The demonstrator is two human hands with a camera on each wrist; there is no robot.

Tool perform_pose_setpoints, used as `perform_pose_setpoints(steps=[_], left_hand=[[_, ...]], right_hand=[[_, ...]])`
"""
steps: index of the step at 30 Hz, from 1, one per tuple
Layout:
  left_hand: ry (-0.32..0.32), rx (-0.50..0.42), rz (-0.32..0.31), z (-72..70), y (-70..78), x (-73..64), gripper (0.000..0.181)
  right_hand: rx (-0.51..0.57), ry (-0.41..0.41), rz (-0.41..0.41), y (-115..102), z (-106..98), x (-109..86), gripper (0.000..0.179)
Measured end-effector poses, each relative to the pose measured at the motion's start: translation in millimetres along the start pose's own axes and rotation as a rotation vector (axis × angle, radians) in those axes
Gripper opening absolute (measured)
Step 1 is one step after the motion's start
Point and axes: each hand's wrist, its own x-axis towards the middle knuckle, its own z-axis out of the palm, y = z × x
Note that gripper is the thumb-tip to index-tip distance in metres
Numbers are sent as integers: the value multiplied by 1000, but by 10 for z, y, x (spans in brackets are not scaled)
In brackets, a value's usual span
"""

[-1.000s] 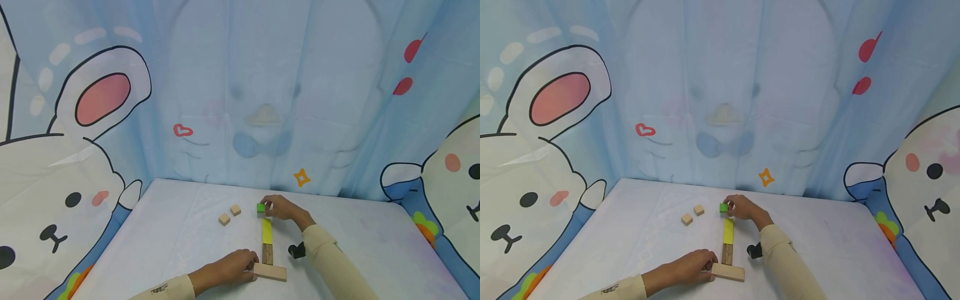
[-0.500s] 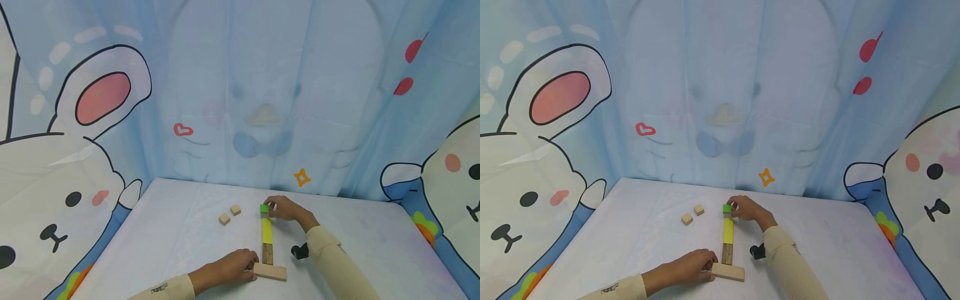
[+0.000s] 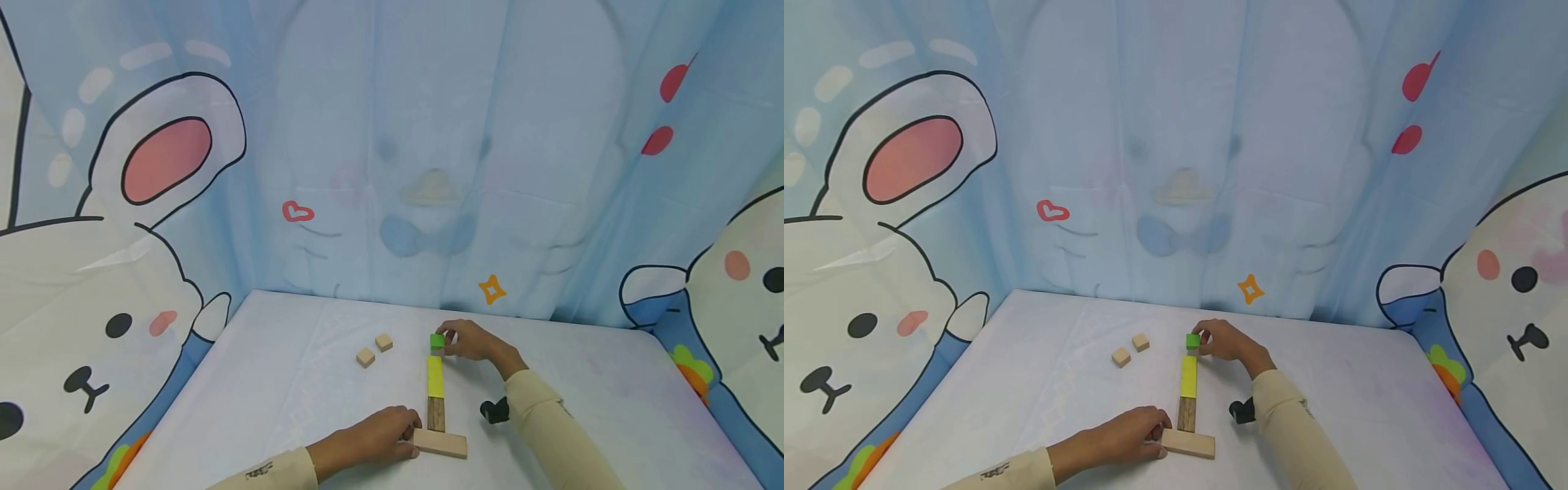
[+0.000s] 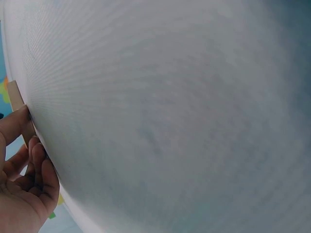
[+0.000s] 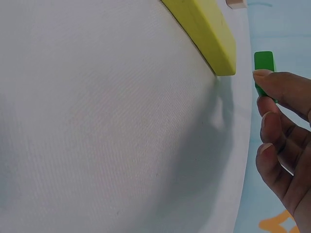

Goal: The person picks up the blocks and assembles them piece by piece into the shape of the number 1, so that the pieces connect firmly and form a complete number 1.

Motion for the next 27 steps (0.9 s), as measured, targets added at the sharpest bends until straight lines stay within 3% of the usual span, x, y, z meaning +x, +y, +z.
perform_pose_setpoints(steps=[13, 27], left_hand=[[-11, -12, -18, 9, -6, 13, 33], [-3, 7, -6, 15, -1, 10, 33]], right_hand=[[8, 12, -15, 61, -11, -46, 36], [-4, 7, 36, 121, -7, -54, 36]])
